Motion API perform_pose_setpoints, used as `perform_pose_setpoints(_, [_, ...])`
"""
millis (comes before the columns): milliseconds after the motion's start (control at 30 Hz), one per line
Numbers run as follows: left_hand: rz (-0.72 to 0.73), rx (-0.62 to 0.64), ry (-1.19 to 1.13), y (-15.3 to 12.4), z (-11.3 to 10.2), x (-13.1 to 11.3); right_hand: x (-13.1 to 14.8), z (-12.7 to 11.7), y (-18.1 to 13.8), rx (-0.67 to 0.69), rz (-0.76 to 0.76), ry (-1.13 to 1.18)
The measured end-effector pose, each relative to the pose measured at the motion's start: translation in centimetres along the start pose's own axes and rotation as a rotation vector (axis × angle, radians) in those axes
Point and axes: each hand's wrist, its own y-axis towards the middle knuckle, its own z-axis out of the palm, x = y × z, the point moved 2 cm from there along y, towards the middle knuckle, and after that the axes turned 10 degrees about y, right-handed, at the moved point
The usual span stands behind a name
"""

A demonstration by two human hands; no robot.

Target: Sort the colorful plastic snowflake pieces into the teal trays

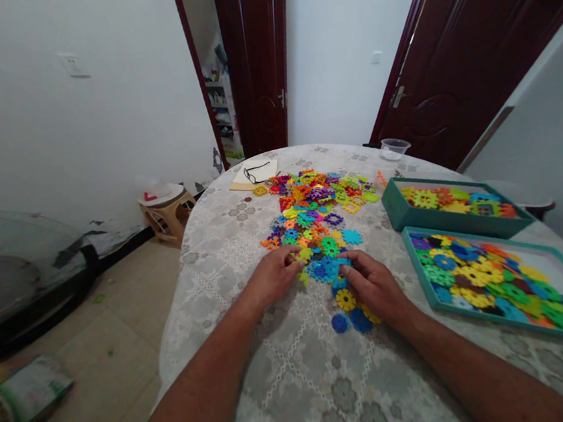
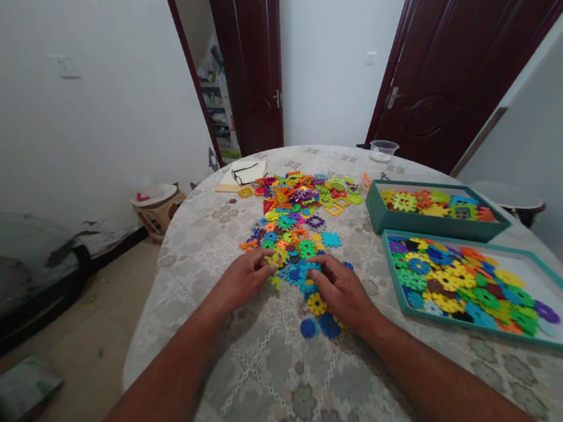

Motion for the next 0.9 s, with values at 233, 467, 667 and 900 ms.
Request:
perform_pose_setpoints(233, [-0.018,-0.143,0.282,0.7,-2.3,2.6,0.0,-0.7,0.0,-0.023,-0.098,-0.163])
perform_pose_setpoints(467, [-0.133,-0.130,0.397,0.8,-4.0,4.7,0.7,-0.4,-0.2,0.031,-0.176,-0.312])
perform_pose_setpoints(667, [-0.143,-0.150,0.388,2.1,-4.6,5.5,0.3,-0.2,-0.1,0.052,-0.140,-0.316])
perform_pose_setpoints(900, [-0.064,-0.150,0.550,3.6,-3.7,5.8,-0.2,0.0,-0.1,0.053,-0.139,-0.318])
